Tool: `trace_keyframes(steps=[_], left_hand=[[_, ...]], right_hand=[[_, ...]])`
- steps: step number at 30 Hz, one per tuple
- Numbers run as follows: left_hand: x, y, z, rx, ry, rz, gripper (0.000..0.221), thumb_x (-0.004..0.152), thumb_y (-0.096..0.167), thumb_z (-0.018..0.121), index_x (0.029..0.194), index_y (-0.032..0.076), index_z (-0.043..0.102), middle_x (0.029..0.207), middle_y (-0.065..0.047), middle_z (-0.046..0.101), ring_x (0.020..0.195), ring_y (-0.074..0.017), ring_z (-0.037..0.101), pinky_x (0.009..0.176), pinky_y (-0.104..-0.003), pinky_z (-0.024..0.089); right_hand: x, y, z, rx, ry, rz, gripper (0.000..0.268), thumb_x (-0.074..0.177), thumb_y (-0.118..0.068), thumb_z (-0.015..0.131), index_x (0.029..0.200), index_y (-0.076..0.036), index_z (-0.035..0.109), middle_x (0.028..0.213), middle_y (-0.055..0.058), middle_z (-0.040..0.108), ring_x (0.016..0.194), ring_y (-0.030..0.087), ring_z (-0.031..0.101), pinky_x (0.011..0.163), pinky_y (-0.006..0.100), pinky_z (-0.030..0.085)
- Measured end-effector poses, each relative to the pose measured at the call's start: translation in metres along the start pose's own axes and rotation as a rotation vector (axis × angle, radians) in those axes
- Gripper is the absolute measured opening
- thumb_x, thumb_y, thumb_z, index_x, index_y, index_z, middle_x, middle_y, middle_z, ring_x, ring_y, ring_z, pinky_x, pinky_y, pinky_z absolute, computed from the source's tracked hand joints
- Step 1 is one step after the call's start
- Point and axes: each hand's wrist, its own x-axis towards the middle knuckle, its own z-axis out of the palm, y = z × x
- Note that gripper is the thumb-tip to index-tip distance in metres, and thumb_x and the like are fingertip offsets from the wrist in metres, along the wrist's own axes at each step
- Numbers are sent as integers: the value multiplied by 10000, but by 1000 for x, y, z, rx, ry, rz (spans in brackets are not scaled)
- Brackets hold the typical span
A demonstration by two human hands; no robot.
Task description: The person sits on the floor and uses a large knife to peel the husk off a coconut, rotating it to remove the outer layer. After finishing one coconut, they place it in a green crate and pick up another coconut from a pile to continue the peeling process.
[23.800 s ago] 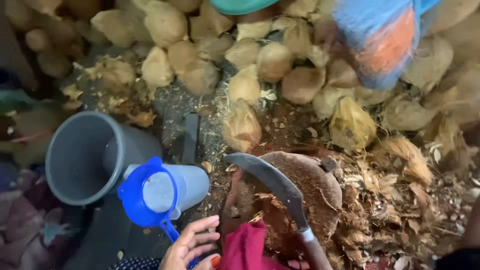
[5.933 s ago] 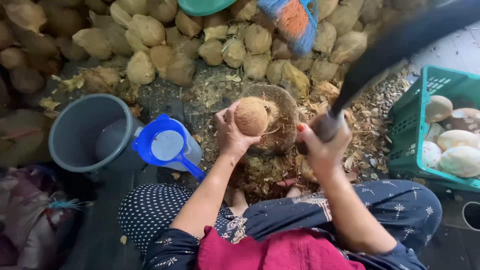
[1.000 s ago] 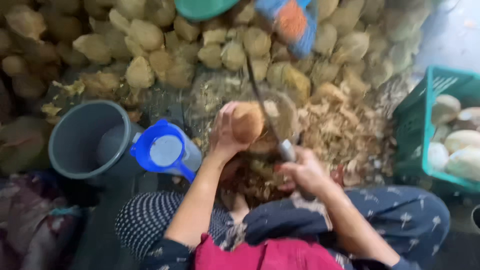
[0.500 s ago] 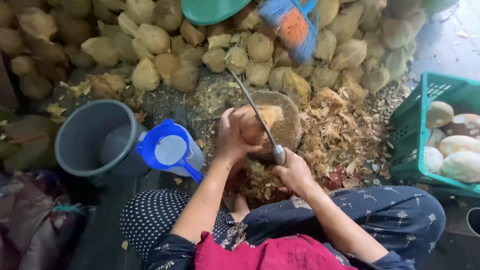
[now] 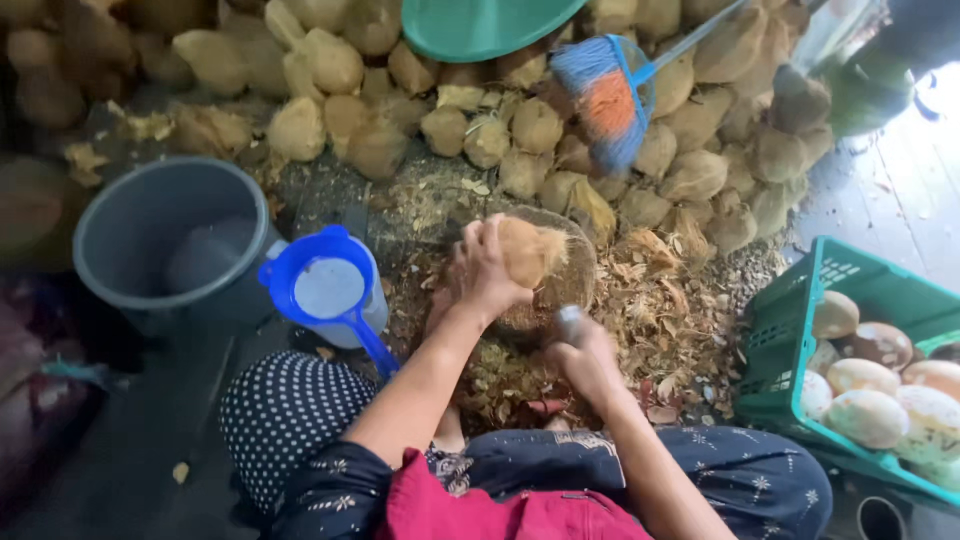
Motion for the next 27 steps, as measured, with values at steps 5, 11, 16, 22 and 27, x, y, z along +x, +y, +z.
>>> trace_keyframes(steps=[5, 11, 16, 22, 27], left_hand=[[-6, -6, -6, 70, -33, 28, 1143, 438, 262, 945, 1426, 228, 371, 1436, -165, 336, 1232, -490, 479, 836, -663, 559], [-1, -10, 0, 46, -37, 41, 1138, 417, 253, 918, 1423, 272, 385, 1382, -115, 384, 1179, -439, 525, 820, -621, 580], [-3, -5, -9, 19, -33, 153, 960, 508, 235, 921, 1365, 242, 490, 1347, -107, 424, 1182, -442, 535, 843, -609, 582], [-14, 4, -28, 114, -107, 103, 982, 530, 204, 913, 1389, 199, 438, 1458, -126, 364, 1287, -436, 464, 916, -643, 527], [-16, 1, -9, 69, -86, 25, 1063, 477, 386, 927, 1406, 396, 412, 1487, -79, 366, 1316, -428, 484, 888, -645, 557]], right_hand=[[-3, 5, -4, 165, -30, 63, 216, 577, -8, 727, 783, 44, 687, 585, 166, 627, 557, 259, 602, 528, 383, 455], [-20, -30, -22, 200, 178, -443, 184, 765, -204, 792, 672, -82, 690, 475, 67, 624, 422, 193, 633, 549, 238, 450], [36, 105, 31, 504, -100, 199, 149, 677, 28, 700, 627, 39, 560, 390, 201, 512, 271, 326, 547, 308, 414, 447], [2, 35, 11, 322, -16, 210, 226, 601, -40, 840, 758, 5, 684, 545, 131, 597, 473, 212, 607, 474, 325, 442], [-36, -67, -34, 454, 120, -384, 187, 742, -45, 795, 743, 13, 617, 469, 125, 584, 336, 201, 621, 362, 258, 470]])
